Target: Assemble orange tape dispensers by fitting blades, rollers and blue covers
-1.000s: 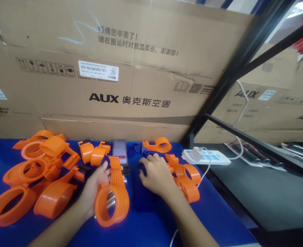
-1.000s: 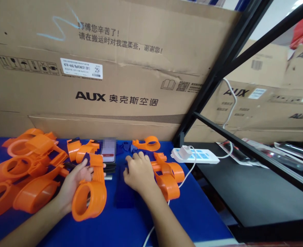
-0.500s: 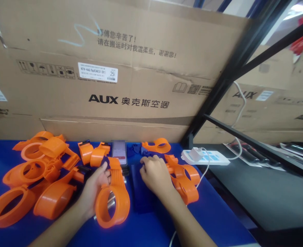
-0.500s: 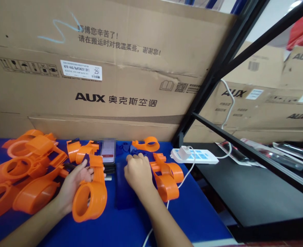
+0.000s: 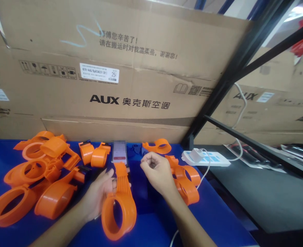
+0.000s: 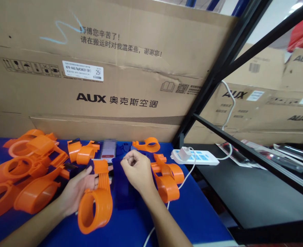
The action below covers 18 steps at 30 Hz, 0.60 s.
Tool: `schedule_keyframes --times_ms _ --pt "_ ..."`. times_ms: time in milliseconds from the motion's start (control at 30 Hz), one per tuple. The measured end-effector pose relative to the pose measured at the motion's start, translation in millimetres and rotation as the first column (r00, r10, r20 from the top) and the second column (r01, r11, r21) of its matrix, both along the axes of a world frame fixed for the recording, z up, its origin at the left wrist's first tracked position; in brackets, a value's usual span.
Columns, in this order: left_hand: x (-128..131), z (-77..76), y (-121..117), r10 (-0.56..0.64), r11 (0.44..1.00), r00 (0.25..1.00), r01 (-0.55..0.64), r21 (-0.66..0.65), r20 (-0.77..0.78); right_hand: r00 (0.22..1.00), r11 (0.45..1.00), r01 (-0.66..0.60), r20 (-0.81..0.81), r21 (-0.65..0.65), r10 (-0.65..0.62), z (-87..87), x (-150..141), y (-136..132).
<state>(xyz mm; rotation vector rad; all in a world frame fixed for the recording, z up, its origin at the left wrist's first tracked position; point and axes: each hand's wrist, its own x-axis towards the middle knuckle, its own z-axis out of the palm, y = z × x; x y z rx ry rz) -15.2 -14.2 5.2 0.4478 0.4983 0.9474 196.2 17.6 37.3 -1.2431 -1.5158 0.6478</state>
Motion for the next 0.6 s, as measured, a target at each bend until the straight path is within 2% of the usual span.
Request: schedule_keyframes --times_ms 100,267,433,533,600 --pt "-1 -1.3 0 0.012 1.000 1.000 -0.012 -0.002 0.001 0.979 0.995 -0.096 -0.182 -0.021 0.090 4.9 -9 -5" --pt "0 -9.0 2 0.015 1.000 0.999 -0.015 -0.008 -0.040 0.936 0.973 -0.230 -0.274 -0.009 0.219 2.5 -28 -17" --pt "3 -5.3 5 0.124 0.991 0.992 -0.124 0.050 0.005 0.927 0.955 -0.296 -0.234 0.018 0.292 -5.1 -36 -24" --pt "3 1.1 6 0.210 0.976 0.978 -0.211 0.054 0.020 0.925 0.936 -0.348 -0.146 0.049 0.351 -3.0 -36 -26" --pt "2 4.1 5 0.218 0.976 0.976 -0.218 0.026 0.010 0.915 0.916 -0.394 -0.067 0.074 0.399 -0.1 -35 -26"
